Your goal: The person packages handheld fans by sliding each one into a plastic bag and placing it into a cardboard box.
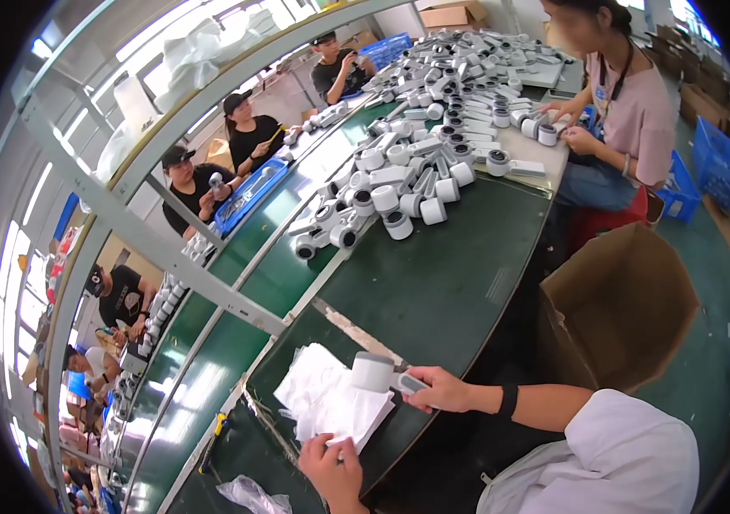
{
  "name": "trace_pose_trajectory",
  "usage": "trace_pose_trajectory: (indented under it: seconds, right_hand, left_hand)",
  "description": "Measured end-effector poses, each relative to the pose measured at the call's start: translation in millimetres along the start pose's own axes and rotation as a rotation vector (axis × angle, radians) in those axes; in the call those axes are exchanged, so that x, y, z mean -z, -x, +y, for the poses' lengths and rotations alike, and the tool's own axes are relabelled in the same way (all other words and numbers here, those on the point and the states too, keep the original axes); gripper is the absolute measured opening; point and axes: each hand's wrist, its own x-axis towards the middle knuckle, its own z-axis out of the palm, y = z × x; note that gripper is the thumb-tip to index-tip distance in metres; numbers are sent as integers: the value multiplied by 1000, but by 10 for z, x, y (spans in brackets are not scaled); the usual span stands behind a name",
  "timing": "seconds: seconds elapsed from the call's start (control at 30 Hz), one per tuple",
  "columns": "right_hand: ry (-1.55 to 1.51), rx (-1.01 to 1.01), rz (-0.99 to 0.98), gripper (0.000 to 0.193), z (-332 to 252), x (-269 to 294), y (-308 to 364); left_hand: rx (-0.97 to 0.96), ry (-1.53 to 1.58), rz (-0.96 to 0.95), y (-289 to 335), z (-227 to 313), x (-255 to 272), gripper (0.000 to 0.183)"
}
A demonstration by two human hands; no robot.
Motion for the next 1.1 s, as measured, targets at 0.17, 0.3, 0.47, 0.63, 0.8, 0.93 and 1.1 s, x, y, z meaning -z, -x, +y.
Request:
trace_pose_trajectory:
  seconds: [0.17, 0.3, 0.47, 0.63, 0.8, 0.93, 1.1]
  right_hand:
    - [57, -6, -18, 22, 60, -19, -32]
    - [28, -38, -23, 27, 25, -2, -18]
    - [47, -39, -30, 31, 13, 19, -21]
    - [39, -26, -40, 34, 17, 16, -6]
    - [242, 108, 164, 41, 51, -3, 25]
    - [857, 535, 609, 51, -378, 26, 165]
    - [1131, 652, 758, 49, -736, 377, 256]
  left_hand:
    - [-48, -4, 153, -146, 125, -147, 13]
    - [54, -73, -50, -131, 28, -223, 21]
    - [-15, -119, -92, -176, 70, -143, 21]
    - [-6, -101, -46, -191, 106, -168, 13]
    - [-7, -61, 39, -152, 234, -181, 18]
    - [214, 69, 396, 234, 133, -326, 23]
    - [432, 197, 459, 440, -35, -474, 20]
